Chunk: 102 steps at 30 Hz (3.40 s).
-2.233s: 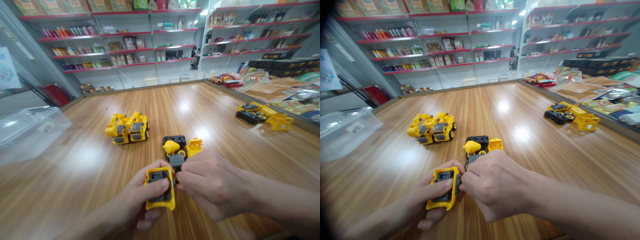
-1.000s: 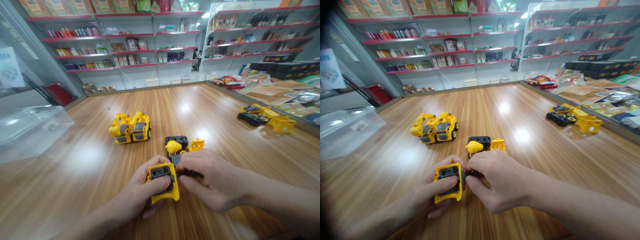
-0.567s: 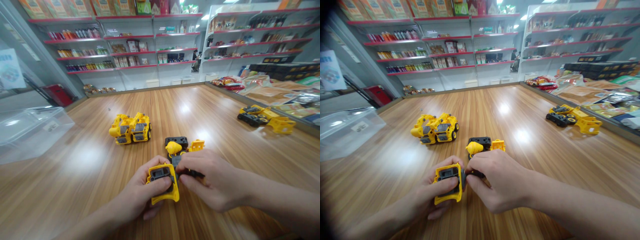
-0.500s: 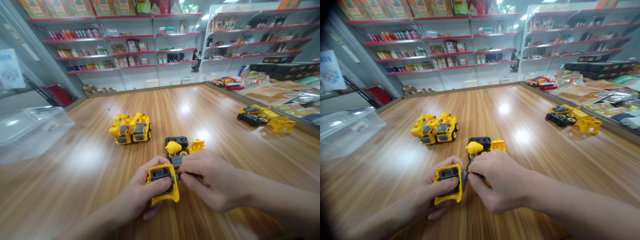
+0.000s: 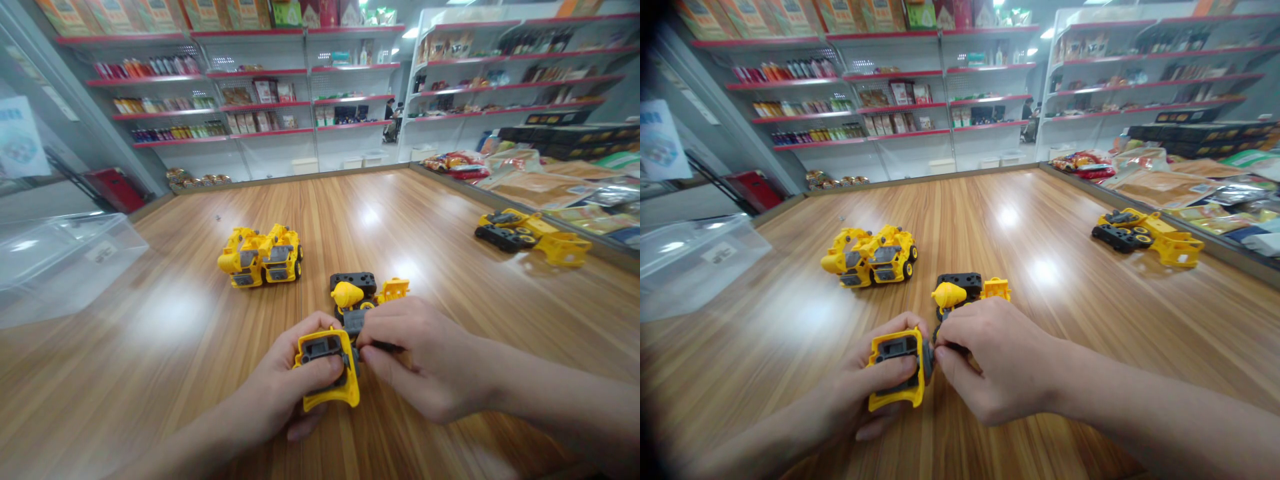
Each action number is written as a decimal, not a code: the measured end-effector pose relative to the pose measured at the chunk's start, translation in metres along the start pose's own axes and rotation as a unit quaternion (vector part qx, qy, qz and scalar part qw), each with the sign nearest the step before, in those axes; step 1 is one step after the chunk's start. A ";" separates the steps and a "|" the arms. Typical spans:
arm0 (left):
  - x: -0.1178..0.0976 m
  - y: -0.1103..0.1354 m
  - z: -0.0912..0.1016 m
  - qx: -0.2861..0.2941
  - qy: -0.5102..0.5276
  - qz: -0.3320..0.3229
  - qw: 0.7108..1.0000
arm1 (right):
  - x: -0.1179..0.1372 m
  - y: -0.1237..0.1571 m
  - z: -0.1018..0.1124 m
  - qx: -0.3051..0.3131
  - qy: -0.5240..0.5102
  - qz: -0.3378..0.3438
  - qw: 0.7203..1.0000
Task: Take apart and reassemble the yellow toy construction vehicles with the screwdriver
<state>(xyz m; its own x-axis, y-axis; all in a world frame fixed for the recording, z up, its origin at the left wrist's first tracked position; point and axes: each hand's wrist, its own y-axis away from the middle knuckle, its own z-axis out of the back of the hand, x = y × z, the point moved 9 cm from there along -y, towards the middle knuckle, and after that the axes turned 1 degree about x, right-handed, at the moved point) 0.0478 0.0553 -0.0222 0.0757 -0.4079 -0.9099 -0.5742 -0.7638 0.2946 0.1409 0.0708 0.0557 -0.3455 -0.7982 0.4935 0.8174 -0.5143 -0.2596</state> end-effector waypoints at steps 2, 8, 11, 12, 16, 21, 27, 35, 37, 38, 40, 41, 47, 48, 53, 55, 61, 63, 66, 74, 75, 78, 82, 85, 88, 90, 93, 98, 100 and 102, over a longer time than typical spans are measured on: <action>-0.001 0.000 0.000 0.002 0.003 -0.005 1.000 | -0.001 0.000 0.001 -0.011 -0.002 -0.005 1.000; -0.002 0.000 0.001 0.001 0.012 -0.014 1.000 | -0.005 0.003 0.004 -0.033 -0.011 -0.031 0.999; -0.001 -0.001 0.001 -0.002 0.010 -0.010 1.000 | -0.002 0.002 0.002 -0.017 -0.009 -0.017 1.000; -0.001 -0.001 0.001 -0.002 0.011 -0.009 1.000 | -0.001 0.002 0.001 -0.008 -0.007 -0.011 1.000; -0.001 -0.001 0.001 -0.003 0.016 -0.011 1.000 | -0.001 0.002 0.001 -0.004 -0.002 -0.011 1.000; -0.003 -0.001 0.001 -0.006 0.020 -0.010 1.000 | -0.004 0.004 0.005 -0.027 -0.009 -0.041 0.999; -0.005 -0.001 -0.001 -0.003 0.020 -0.018 1.000 | 0.000 0.001 0.003 -0.013 -0.013 -0.020 1.000; -0.002 -0.002 0.000 0.003 0.051 -0.015 0.999 | 0.002 0.001 0.007 -0.039 0.000 0.011 0.999; -0.003 -0.002 0.001 -0.004 0.060 -0.016 0.998 | 0.001 0.002 0.010 -0.050 0.003 0.014 0.999; -0.004 -0.002 0.002 -0.009 0.064 -0.017 0.998 | 0.001 0.002 0.011 -0.055 0.008 0.013 0.998; -0.006 -0.001 0.004 -0.023 0.067 -0.018 0.997 | -0.003 0.003 0.014 -0.062 0.021 0.003 0.998; -0.007 -0.001 0.005 -0.032 0.068 -0.020 0.997 | -0.006 0.003 0.015 -0.068 0.030 -0.005 0.997; -0.009 -0.003 0.016 -0.078 0.100 -0.035 0.991 | -0.034 0.004 0.032 -0.109 0.122 -0.098 0.982; -0.009 -0.003 0.017 -0.082 0.104 -0.038 0.990 | -0.038 0.005 0.033 -0.107 0.135 -0.114 0.978; -0.007 -0.004 0.018 -0.087 0.101 -0.044 0.990 | -0.048 0.004 0.030 -0.083 0.178 -0.145 0.970; -0.006 -0.004 0.018 -0.088 0.096 -0.041 0.991 | -0.050 0.004 0.028 -0.075 0.188 -0.150 0.968; -0.005 -0.004 0.020 -0.102 0.079 -0.040 0.991 | -0.054 0.003 0.025 -0.068 0.192 -0.161 0.966; -0.005 -0.005 0.020 -0.105 0.078 -0.040 0.991 | -0.055 0.004 0.024 -0.067 0.194 -0.164 0.965; -0.005 -0.005 0.020 -0.107 0.073 -0.037 0.991 | -0.056 0.004 0.023 -0.070 0.199 -0.162 0.964; -0.005 -0.005 0.020 -0.106 0.069 -0.035 0.991 | -0.044 0.004 0.027 -0.113 0.143 -0.121 0.976; -0.004 -0.005 0.019 -0.100 0.071 -0.034 0.992 | -0.038 0.004 0.026 -0.111 0.125 -0.099 0.981; -0.003 -0.005 0.015 -0.075 0.079 -0.035 0.994 | -0.018 0.002 0.014 -0.076 0.076 -0.018 0.994; -0.001 -0.004 0.006 -0.034 0.090 -0.021 0.995 | 0.001 0.003 0.009 -0.073 0.029 0.056 0.995; 0.000 -0.003 0.002 -0.007 0.101 -0.012 0.995 | 0.006 0.004 0.012 -0.085 0.021 0.082 0.993; 0.001 -0.003 0.001 0.005 0.113 -0.011 0.994 | 0.007 0.004 0.012 -0.077 0.029 0.086 0.993; 0.001 -0.003 0.001 0.006 0.126 -0.016 0.992 | 0.007 0.003 0.014 -0.076 0.030 0.084 0.993; 0.000 -0.004 0.004 -0.007 0.148 -0.026 0.989 | 0.005 0.003 0.018 -0.083 0.029 0.087 0.992; -0.005 -0.005 0.014 -0.070 0.156 -0.042 0.984 | -0.017 0.003 0.029 -0.116 0.089 0.005 0.989; -0.006 -0.005 0.013 -0.073 0.155 -0.042 0.984 | -0.030 0.003 0.031 -0.114 0.136 -0.058 0.983; -0.006 -0.005 0.011 -0.064 0.156 -0.037 0.985 | -0.038 0.003 0.030 -0.097 0.172 -0.100 0.975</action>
<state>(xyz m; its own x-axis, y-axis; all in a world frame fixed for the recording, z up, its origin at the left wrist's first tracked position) 0.0409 0.0673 -0.0215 0.3723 -0.4674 -0.8018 -0.4514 -0.8461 0.2836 0.1705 0.1093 0.0612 -0.6503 -0.7168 0.2516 0.6272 -0.6935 -0.3546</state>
